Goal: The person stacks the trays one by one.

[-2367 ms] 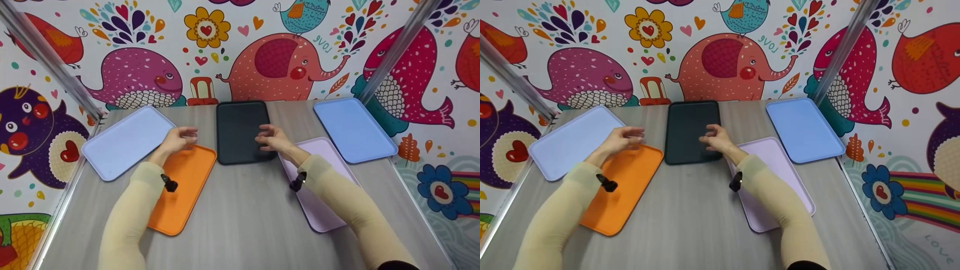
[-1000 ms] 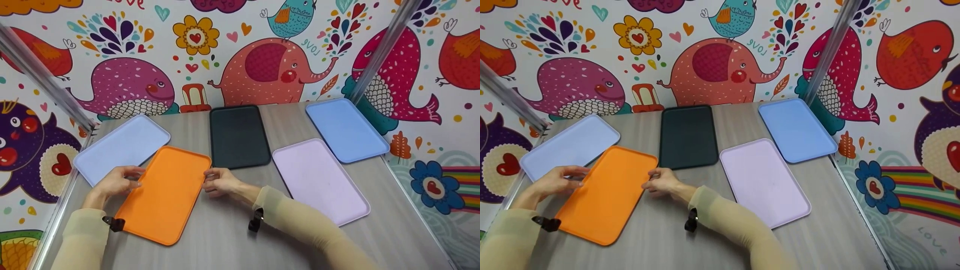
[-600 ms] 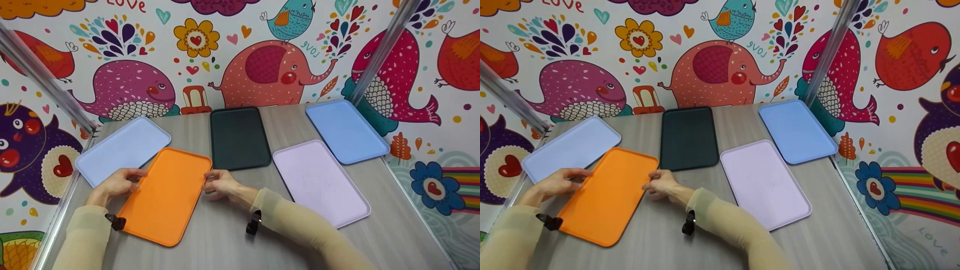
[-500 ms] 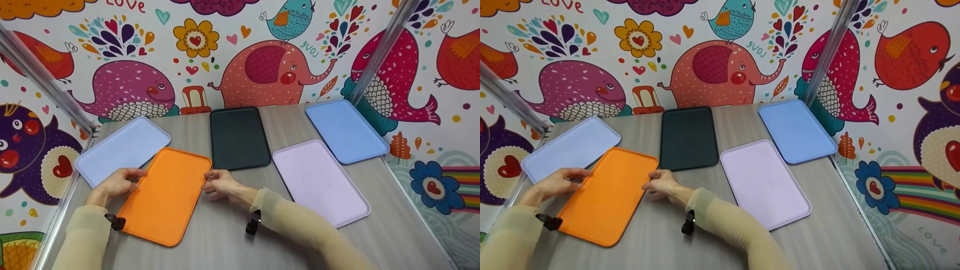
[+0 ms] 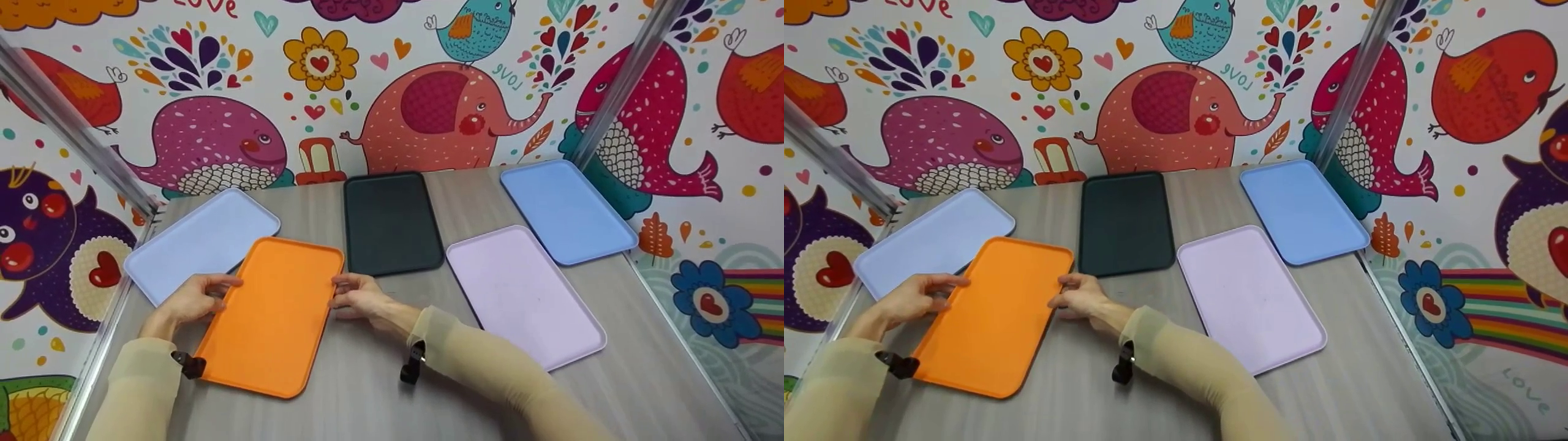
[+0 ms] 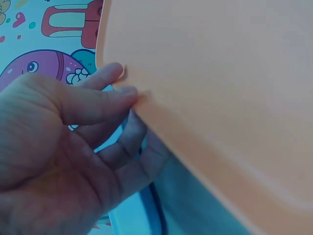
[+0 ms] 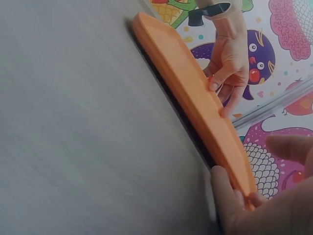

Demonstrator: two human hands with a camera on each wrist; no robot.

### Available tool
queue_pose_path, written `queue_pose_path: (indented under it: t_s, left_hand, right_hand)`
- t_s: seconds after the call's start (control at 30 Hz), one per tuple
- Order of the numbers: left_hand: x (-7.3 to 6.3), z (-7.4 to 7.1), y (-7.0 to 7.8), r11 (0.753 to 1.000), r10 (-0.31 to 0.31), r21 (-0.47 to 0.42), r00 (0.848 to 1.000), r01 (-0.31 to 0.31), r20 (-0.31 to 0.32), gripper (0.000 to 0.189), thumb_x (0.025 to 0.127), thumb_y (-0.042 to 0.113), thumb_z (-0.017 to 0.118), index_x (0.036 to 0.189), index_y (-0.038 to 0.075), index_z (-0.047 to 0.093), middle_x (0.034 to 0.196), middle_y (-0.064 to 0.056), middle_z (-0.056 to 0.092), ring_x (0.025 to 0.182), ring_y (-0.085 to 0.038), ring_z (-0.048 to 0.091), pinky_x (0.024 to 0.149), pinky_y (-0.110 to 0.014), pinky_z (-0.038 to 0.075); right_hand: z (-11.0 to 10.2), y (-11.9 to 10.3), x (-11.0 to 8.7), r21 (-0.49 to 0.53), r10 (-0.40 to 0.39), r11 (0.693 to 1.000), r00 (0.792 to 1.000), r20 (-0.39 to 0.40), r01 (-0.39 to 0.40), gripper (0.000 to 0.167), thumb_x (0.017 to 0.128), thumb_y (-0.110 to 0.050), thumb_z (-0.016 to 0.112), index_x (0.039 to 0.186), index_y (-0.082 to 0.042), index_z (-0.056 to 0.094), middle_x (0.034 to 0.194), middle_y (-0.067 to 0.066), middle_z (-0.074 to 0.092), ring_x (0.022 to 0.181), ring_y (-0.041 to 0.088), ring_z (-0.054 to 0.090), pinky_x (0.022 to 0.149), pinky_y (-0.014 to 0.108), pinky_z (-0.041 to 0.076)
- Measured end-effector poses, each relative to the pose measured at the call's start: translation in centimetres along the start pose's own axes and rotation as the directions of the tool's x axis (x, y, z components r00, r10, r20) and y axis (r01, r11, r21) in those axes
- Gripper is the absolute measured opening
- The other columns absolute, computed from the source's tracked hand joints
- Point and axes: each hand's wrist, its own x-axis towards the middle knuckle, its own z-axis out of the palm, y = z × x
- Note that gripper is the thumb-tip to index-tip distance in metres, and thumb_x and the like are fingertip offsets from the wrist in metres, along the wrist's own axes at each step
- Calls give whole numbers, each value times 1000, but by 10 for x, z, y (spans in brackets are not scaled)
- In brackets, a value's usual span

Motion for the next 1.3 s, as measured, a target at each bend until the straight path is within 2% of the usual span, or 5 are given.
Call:
queue_pose_path:
  t_s: [0.33, 0.57, 0.8, 1.13, 1.3]
  left_hand:
    - [-2, -3, 5, 999, 23, -33, 999, -24, -42, 67, 95, -12, 57, 161, -4, 53, 141, -32, 67, 103, -23, 71, 89, -36, 71]
    - [-3, -7, 13, 998, 34, -45, 997, -37, -75, 67, 97, -10, 59, 163, -4, 51, 147, -36, 63, 101, -22, 70, 86, -32, 70]
    - [2, -11, 22, 993, 27, -110, 996, -36, -80, 68, 101, -8, 60, 168, -2, 46, 152, -35, 58, 102, -18, 74, 90, -36, 71]
    - [8, -17, 38, 984, 100, -143, 993, -108, -65, 69, 106, 0, 62, 172, 4, 41, 158, -35, 53, 102, -13, 76, 83, -44, 72]
    - [13, -17, 47, 978, 119, -164, 991, -128, -63, 69, 107, 2, 63, 172, 4, 41, 159, -34, 53, 102, -11, 76, 83, -41, 72]
  right_hand:
    - [5, 0, 1, 98, -108, 990, 992, 68, 101, 80, 85, 16, 80, 159, -7, 61, 121, 6, 62, 101, 18, 75, 90, 39, 71]
    - [5, -5, 1, 105, -194, 977, 976, 104, 183, 91, 85, 23, 76, 166, -9, 52, 144, 17, 60, 116, 21, 72, 91, 38, 71]
    - [-1, -14, 1, 65, -282, 959, 942, 183, 275, 97, 89, 24, 72, 175, -6, 37, 159, 25, 51, 124, 25, 72, 95, 38, 71]
    - [-17, -38, 6, 40, -297, 955, 936, 189, 294, 97, 92, 19, 74, 176, -9, 35, 162, 25, 49, 131, 32, 71, 99, 38, 69]
    - [-28, -49, 9, 12, -281, 959, 944, 174, 283, 94, 94, 16, 76, 175, -13, 39, 162, 23, 50, 120, 20, 75, 99, 38, 69]
